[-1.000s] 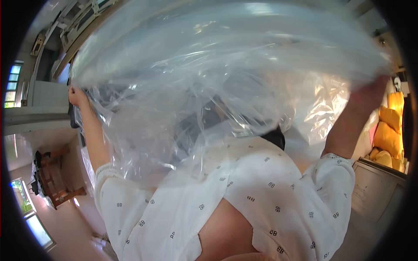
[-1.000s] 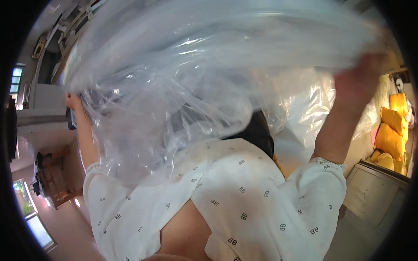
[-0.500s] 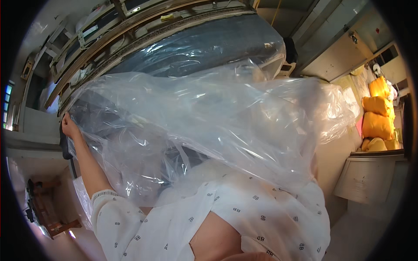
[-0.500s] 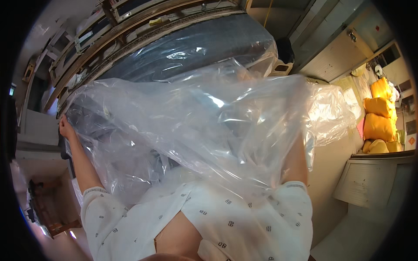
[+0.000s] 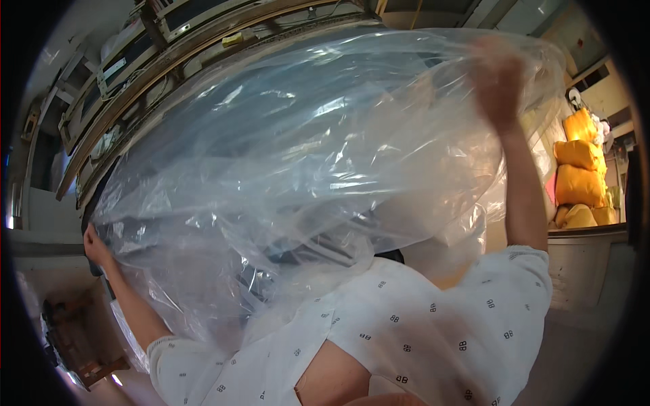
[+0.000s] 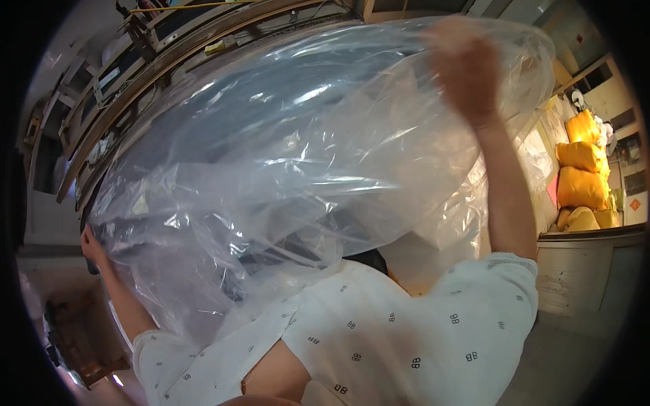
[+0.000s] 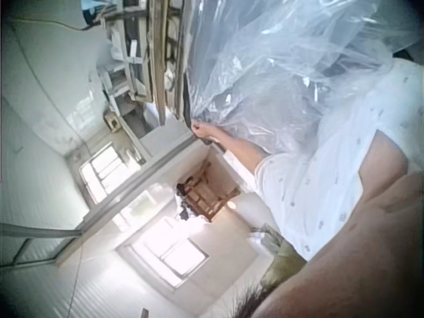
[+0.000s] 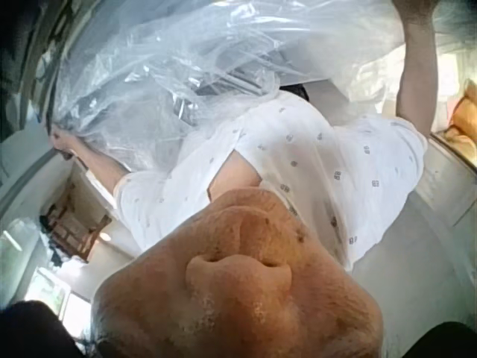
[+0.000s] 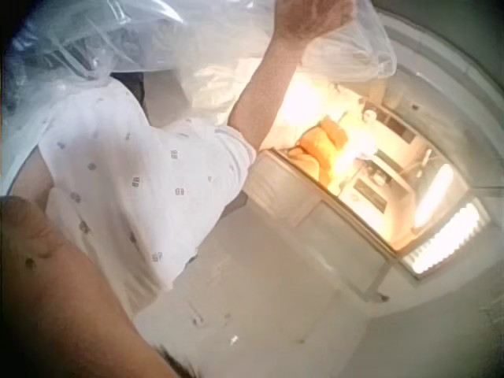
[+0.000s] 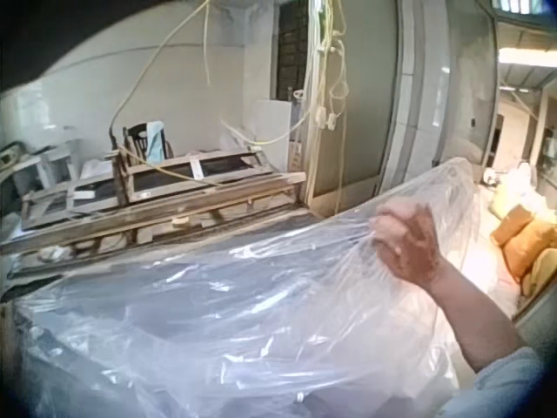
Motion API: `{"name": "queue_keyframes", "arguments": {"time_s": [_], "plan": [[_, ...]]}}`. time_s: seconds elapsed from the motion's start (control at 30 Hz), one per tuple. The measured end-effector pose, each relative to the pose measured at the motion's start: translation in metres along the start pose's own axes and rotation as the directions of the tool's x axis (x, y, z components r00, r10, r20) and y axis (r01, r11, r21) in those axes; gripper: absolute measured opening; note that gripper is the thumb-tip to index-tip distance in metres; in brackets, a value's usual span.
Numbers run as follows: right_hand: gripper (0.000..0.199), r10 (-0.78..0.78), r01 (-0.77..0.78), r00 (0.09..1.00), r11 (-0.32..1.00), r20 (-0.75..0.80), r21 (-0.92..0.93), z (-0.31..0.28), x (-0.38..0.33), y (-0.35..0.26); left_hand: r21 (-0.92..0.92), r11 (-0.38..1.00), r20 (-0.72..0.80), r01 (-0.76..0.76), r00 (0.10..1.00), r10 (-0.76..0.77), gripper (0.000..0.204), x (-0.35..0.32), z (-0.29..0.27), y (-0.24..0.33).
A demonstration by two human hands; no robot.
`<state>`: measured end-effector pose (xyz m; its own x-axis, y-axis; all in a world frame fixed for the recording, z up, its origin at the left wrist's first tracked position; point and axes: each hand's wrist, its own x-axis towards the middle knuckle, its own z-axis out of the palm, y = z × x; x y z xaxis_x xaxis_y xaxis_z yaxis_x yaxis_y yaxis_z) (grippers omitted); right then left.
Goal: The recorder is wrapping large foam or rubber cushions in protective plastic sheeting in a manufacturing or warehouse setting.
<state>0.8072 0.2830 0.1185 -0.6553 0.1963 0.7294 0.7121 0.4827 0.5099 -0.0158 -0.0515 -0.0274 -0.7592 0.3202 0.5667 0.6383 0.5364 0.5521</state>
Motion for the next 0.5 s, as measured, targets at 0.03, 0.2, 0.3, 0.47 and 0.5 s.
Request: {"name": "queue_keyframes", "arguments": {"time_s": [0.03,0.2,0.3,0.47,0.5], "plan": [[0.040,-0.032,0.026,0.977,0.999,0.209,0.030,0.028,-0.016,-0.031,0.037,0.999,0.021,-0.003,1.000,0.002,0.040,0.003,-0.011,-0.019],[0.042,0.151,-0.335,0.844,0.899,0.515,0.284,0.093,-0.055,-0.049,0.208,0.977,0.157,-0.036,0.988,0.003,0.039,0.007,-0.026,-0.045],[0.037,0.319,-0.695,0.704,0.490,0.634,0.526,0.097,-0.016,-0.067,0.272,0.962,0.148,-0.014,0.989,-0.027,0.038,0.007,-0.028,-0.047],[0.027,0.203,-0.604,0.752,0.592,0.627,0.533,0.104,-0.025,-0.057,0.289,0.954,0.071,-0.085,0.995,0.067,0.038,0.005,-0.015,-0.033],[0.027,0.202,-0.610,0.743,0.598,0.638,0.520,0.101,-0.027,-0.055,0.284,0.955,0.087,-0.086,0.994,0.064,0.038,0.004,-0.015,-0.029]]}}
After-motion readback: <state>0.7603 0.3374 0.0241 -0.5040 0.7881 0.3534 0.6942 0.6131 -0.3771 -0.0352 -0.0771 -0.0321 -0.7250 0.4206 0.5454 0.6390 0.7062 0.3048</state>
